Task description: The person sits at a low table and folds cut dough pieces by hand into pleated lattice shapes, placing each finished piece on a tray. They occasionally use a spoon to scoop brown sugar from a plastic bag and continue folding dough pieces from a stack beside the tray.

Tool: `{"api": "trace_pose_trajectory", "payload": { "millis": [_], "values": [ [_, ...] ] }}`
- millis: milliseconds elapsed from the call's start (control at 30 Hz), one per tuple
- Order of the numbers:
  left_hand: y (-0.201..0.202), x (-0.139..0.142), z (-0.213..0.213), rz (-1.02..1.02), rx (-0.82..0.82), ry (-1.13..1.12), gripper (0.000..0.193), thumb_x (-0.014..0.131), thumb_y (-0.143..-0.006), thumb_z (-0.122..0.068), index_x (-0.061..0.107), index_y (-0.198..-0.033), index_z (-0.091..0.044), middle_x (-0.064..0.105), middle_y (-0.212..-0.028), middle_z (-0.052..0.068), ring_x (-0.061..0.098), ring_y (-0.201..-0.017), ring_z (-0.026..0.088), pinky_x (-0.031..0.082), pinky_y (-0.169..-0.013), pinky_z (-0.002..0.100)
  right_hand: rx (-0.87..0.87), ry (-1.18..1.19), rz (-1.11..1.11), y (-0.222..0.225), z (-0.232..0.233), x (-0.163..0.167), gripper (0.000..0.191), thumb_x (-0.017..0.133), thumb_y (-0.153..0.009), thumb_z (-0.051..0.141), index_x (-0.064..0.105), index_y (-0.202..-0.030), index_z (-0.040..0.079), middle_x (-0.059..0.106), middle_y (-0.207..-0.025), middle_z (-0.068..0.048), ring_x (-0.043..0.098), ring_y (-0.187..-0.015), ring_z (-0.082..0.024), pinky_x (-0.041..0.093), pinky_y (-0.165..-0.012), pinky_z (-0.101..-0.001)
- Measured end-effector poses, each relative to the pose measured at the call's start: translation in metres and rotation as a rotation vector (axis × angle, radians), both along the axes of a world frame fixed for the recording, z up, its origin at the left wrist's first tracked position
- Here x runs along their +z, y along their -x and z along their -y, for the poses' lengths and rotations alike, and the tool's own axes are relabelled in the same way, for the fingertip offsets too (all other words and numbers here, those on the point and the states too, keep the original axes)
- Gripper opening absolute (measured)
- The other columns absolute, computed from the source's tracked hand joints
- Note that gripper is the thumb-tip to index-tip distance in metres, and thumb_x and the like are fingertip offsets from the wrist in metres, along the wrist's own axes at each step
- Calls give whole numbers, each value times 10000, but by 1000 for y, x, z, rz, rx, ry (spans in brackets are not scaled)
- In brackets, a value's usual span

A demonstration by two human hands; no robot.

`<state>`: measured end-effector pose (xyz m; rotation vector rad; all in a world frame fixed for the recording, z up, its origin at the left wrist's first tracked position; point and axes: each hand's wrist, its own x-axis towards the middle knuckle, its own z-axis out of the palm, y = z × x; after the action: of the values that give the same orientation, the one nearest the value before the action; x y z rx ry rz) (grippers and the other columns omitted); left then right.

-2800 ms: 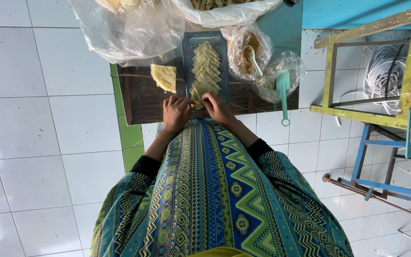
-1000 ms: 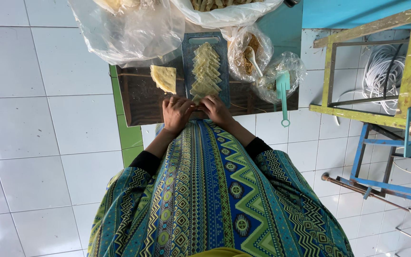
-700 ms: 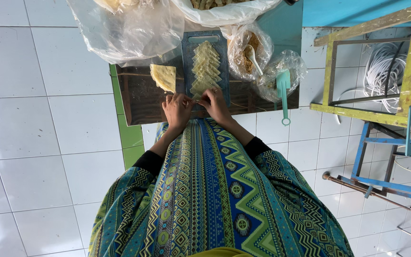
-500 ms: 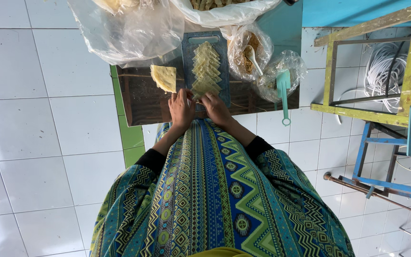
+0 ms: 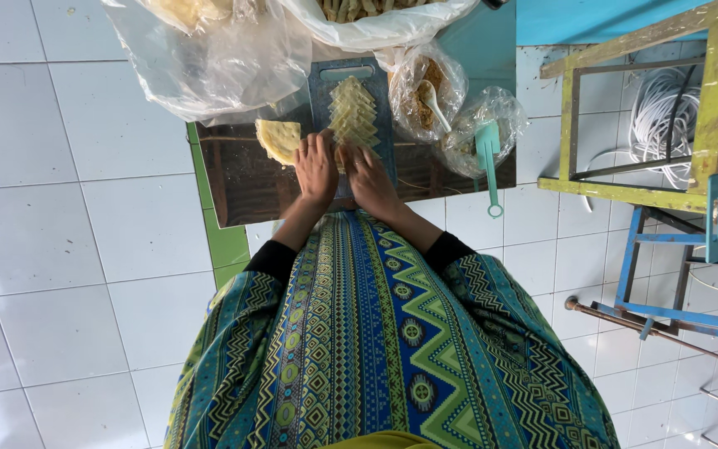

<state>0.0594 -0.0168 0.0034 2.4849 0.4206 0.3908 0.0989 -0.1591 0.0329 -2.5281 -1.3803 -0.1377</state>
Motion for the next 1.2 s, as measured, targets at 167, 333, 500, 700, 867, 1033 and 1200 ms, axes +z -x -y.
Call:
{"api": "trace_pose_trajectory", "payload": {
  "millis": [167,333,500,700,867,1033,1200],
  "values": [
    [15,-1,-3,75,11,245,263,536,-1036,-48,564,-1296,-73,612,-1155,137,602,-1062,336,466,-923,451,-69,-152,-313,-1,11,2,427,671,-929,59,610,-1351,53,606,-1292,-208,574,-1200,-374,484,-1026,-473],
    [25,-10,0,67,-112,353,317,490,-981,10,542,-1292,-15,596,-1127,181,597,-1081,363,472,-957,455,-114,-194,-650,-10,13,-6,275,703,-937,14,631,-1202,4,683,-1085,-160,686,-1005,-308,566,-847,-409],
    [23,-12,2,96,-107,369,220,528,-1023,-7,547,-1242,-12,585,-1118,189,582,-1071,380,468,-962,470,-172,-217,-827,-17,24,-9,167,743,-857,11,671,-1005,-16,713,-971,-159,732,-869,-255,591,-771,-360],
    [19,-10,2,72,-121,318,206,687,-931,-92,554,-1077,-33,555,-1053,181,550,-1019,392,461,-921,490,-399,34,-891,-69,48,14,144,794,-895,209,762,-985,102,764,-873,-40,735,-785,-143,565,-695,-304],
    [22,-8,3,51,-104,331,180,711,-911,-100,584,-1031,-60,558,-1051,163,559,-1026,376,465,-908,472,-436,-387,-706,-172,49,73,54,699,-998,63,717,-1048,66,732,-935,-41,688,-747,-105,567,-613,-261],
    [20,-6,4,25,-92,327,169,718,-904,-127,592,-999,-66,636,-969,139,606,-940,360,486,-834,473,-254,-847,-441,-180,49,92,226,665,-1004,-11,587,-1215,12,679,-1115,-78,711,-960,-118,620,-837,-284],
    [19,-7,5,41,-61,369,160,693,-934,-119,588,-1034,-53,688,-927,153,667,-898,372,519,-771,478,-289,-313,-583,-79,49,31,89,740,-960,76,724,-1037,33,735,-870,-104,708,-722,-183,551,-642,-329]
  ]
}}
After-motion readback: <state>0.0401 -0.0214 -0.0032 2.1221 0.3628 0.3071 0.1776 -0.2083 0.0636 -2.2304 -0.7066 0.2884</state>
